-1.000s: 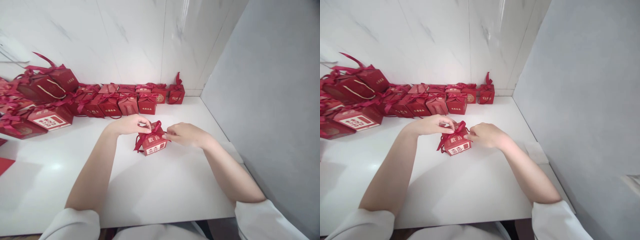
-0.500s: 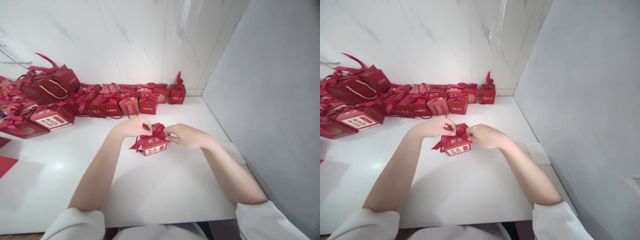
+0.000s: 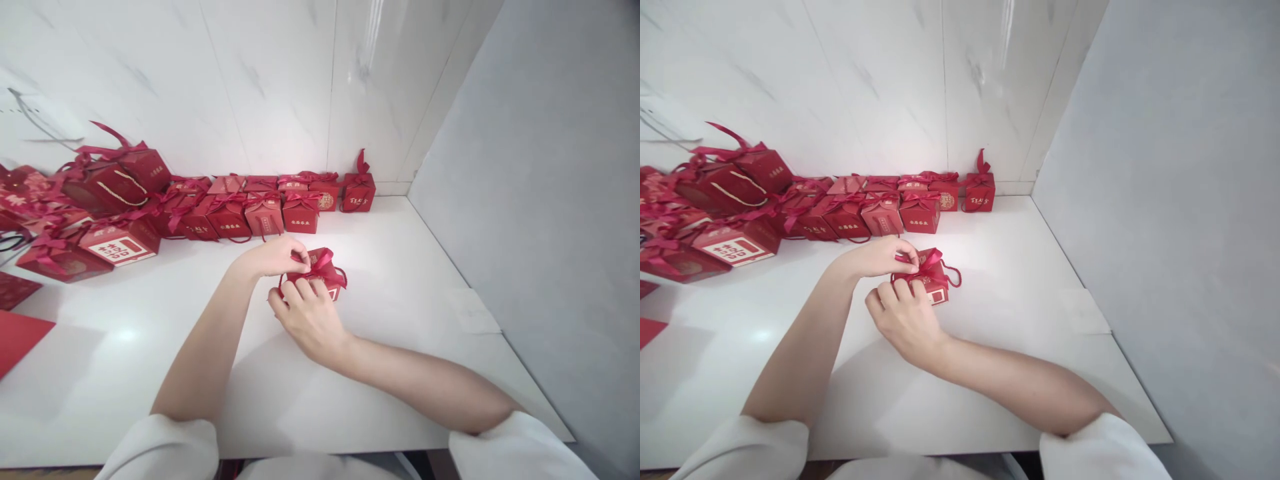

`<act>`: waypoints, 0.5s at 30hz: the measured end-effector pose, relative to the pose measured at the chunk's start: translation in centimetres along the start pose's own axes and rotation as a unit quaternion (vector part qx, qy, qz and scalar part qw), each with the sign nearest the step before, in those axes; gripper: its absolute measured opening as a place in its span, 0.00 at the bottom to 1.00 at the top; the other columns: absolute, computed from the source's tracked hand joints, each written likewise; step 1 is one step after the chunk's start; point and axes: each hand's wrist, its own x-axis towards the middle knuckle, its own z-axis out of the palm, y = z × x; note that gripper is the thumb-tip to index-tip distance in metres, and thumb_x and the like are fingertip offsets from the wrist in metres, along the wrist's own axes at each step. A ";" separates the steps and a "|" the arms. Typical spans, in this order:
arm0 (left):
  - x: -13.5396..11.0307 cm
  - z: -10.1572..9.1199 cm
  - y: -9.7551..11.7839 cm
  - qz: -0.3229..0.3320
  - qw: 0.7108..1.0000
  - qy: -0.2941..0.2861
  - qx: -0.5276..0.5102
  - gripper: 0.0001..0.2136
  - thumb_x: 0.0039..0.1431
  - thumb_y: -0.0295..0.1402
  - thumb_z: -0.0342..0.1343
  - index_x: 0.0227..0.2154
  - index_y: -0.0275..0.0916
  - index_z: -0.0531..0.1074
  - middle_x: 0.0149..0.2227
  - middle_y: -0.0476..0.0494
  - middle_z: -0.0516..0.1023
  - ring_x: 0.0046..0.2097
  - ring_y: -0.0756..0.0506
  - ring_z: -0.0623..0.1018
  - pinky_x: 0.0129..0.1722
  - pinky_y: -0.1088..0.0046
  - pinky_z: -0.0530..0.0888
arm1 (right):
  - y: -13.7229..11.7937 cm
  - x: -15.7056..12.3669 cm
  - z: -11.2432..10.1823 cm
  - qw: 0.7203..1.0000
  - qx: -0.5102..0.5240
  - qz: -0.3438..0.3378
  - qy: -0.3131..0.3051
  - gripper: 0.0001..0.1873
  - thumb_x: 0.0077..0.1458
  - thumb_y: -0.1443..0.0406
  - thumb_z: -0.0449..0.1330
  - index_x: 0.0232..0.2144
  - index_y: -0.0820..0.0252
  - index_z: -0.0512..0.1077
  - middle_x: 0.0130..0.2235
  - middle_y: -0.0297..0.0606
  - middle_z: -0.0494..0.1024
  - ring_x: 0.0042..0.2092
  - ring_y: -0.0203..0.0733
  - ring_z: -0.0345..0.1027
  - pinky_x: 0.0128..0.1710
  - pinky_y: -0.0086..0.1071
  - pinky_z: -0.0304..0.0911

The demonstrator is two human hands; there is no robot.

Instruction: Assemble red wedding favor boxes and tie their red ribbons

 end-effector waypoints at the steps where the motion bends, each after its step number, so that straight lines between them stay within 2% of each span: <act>1: 0.1 0.0 -0.2 0.007 1.000 0.001 0.000 0.06 0.51 0.34 0.58 0.30 0.39 0.78 0.36 0.49 0.80 0.38 0.46 0.77 0.36 0.74 0.69 | -0.3 0.0 0.7 1.000 -0.014 0.008 0.009 0.09 0.59 0.73 0.55 0.42 0.63 0.69 0.34 0.38 0.71 0.33 0.42 0.62 0.34 0.39 0.54; 4: 0.2 -0.1 -0.7 0.042 0.999 -0.002 0.001 0.06 0.53 0.34 0.58 0.30 0.39 0.78 0.36 0.48 0.80 0.38 0.46 0.77 0.36 0.74 0.69 | 0.1 0.1 2.1 0.998 -0.023 0.018 0.053 0.06 0.61 0.73 0.53 0.37 0.62 0.69 0.31 0.36 0.69 0.31 0.42 0.60 0.31 0.37 0.51; 8: 0.5 -0.1 -0.9 0.065 0.998 0.004 0.002 0.06 0.54 0.34 0.59 0.29 0.39 0.78 0.35 0.49 0.80 0.37 0.47 0.77 0.36 0.74 0.69 | 1.4 0.0 3.3 0.990 0.005 -0.017 0.138 0.11 0.62 0.72 0.54 0.27 0.61 0.67 0.26 0.34 0.67 0.29 0.40 0.57 0.30 0.36 0.50; 11: 0.6 0.0 -0.8 0.070 0.998 0.010 0.002 0.06 0.54 0.34 0.59 0.29 0.38 0.78 0.35 0.48 0.80 0.36 0.47 0.77 0.35 0.73 0.69 | 1.9 -0.2 4.0 0.980 0.019 -0.061 0.186 0.09 0.60 0.74 0.56 0.28 0.62 0.69 0.25 0.33 0.66 0.29 0.39 0.56 0.32 0.36 0.51; 15: 0.7 0.0 -0.9 0.070 0.997 0.012 -0.004 0.05 0.53 0.33 0.59 0.28 0.37 0.78 0.35 0.48 0.80 0.37 0.46 0.77 0.36 0.73 0.70 | 2.5 -0.4 4.5 0.972 0.033 -0.097 0.212 0.06 0.61 0.73 0.57 0.31 0.63 0.71 0.26 0.32 0.66 0.30 0.38 0.56 0.32 0.35 0.51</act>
